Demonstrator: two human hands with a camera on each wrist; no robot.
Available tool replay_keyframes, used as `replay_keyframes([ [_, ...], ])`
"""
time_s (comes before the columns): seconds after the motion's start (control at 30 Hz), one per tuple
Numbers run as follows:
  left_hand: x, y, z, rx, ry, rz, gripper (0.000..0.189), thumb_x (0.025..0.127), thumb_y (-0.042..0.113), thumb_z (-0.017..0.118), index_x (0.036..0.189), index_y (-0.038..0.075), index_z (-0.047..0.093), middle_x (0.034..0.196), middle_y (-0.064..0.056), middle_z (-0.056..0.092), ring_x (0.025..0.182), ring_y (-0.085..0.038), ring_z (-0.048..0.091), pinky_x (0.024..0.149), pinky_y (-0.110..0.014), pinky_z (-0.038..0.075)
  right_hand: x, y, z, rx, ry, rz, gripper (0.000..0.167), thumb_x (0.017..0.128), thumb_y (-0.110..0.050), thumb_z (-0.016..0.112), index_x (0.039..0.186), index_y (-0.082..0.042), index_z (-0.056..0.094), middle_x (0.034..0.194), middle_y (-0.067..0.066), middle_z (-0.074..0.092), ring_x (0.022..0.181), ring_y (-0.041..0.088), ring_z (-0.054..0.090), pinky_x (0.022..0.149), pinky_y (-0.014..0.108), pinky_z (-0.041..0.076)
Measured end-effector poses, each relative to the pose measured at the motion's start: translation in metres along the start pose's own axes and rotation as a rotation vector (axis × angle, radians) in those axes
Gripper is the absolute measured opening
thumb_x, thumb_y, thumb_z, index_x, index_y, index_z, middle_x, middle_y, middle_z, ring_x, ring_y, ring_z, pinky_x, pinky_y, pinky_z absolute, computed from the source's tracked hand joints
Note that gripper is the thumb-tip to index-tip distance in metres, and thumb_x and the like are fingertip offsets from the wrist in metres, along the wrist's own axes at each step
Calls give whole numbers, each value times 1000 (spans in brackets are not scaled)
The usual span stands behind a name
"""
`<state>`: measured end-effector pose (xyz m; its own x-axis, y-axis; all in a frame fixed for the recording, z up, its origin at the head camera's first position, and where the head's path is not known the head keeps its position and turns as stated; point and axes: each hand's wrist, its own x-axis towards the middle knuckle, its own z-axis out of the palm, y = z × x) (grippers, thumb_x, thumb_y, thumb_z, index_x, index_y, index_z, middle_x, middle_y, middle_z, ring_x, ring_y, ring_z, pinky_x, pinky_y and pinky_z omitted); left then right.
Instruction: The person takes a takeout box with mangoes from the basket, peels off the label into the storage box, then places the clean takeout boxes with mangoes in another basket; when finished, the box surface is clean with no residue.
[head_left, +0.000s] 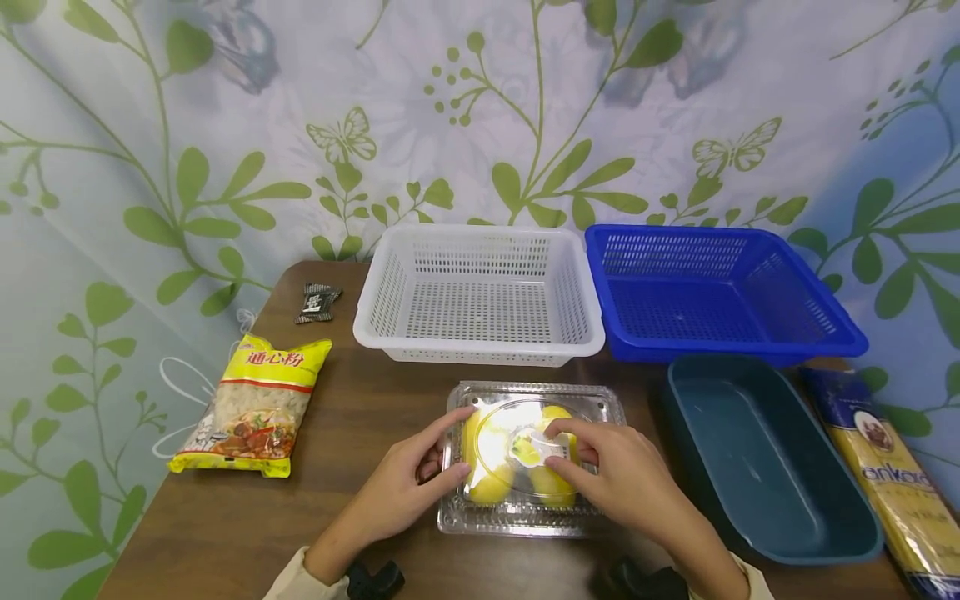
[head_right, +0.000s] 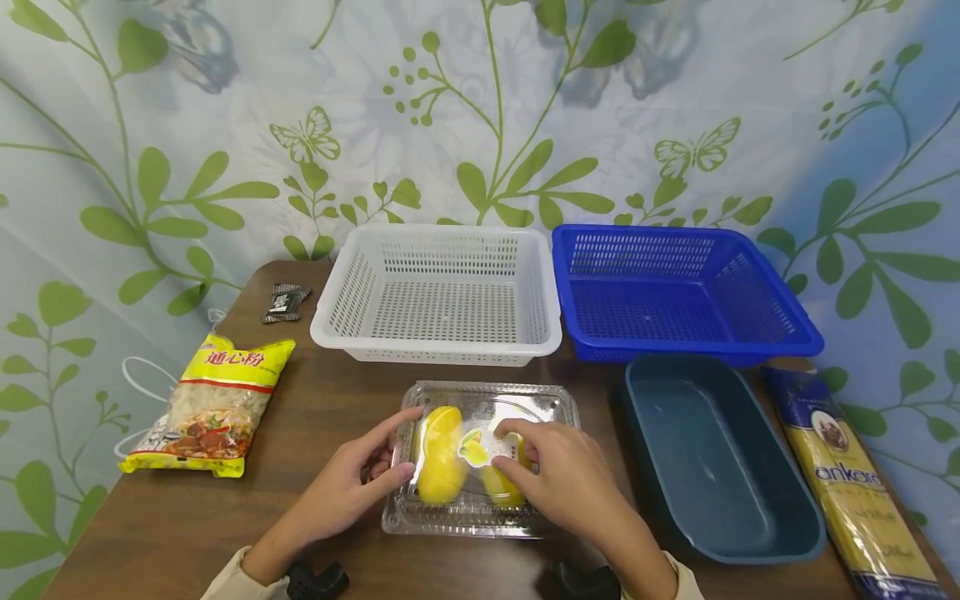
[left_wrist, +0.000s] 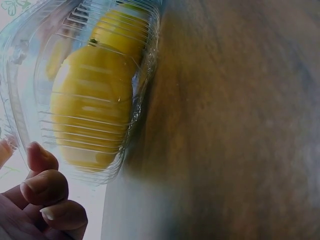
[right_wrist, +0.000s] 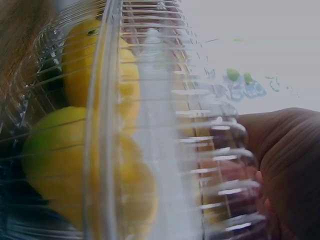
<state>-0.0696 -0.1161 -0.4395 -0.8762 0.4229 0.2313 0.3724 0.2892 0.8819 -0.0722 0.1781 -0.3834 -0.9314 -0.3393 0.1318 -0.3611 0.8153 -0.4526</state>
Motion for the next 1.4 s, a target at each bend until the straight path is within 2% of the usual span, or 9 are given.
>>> replay_keyframes([
  [0.5,0,-2,1,13,-3,-5,57,100,26,69,152,32,47,73,-8,43,61,-11,37,58,-25,37,-1,2,0,39,-12,12,23,85,-39,84,103,-33,72,58,-19,27,54,-1,25,54,24,27],
  [0.87,0,1,1,16,10,-2,57,99,25,69,152,32,48,73,-11,44,60,-17,40,58,-24,37,-3,2,-1,152,-11,77,16,85,-38,84,90,-35,69,57,-17,28,53,2,29,54,25,30],
  [1.0,0,0,1,23,4,5,57,100,26,69,152,30,47,74,-9,44,60,-15,39,58,-25,37,-6,-2,0,104,15,75,26,81,-49,85,96,-35,69,60,-14,35,57,3,33,56,26,32],
  [1.1,0,-2,2,30,-1,1,57,100,27,68,153,30,47,73,-7,43,61,-11,38,58,-24,38,-9,-5,1,47,31,54,33,78,-51,86,100,-32,70,64,-13,43,61,3,38,58,26,35],
  [1.27,1,-2,2,44,2,0,57,101,29,67,153,30,46,72,-4,42,61,-8,37,58,-24,37,-11,-9,1,-40,66,40,33,77,-49,88,100,-30,72,74,-13,52,67,4,44,60,27,38],
  [1.4,0,-2,2,47,2,-10,56,100,29,68,153,31,47,72,-4,42,61,-8,37,58,-24,37,-11,-12,1,-52,62,65,35,75,-51,89,99,-31,73,76,-12,53,69,5,45,61,28,39],
])
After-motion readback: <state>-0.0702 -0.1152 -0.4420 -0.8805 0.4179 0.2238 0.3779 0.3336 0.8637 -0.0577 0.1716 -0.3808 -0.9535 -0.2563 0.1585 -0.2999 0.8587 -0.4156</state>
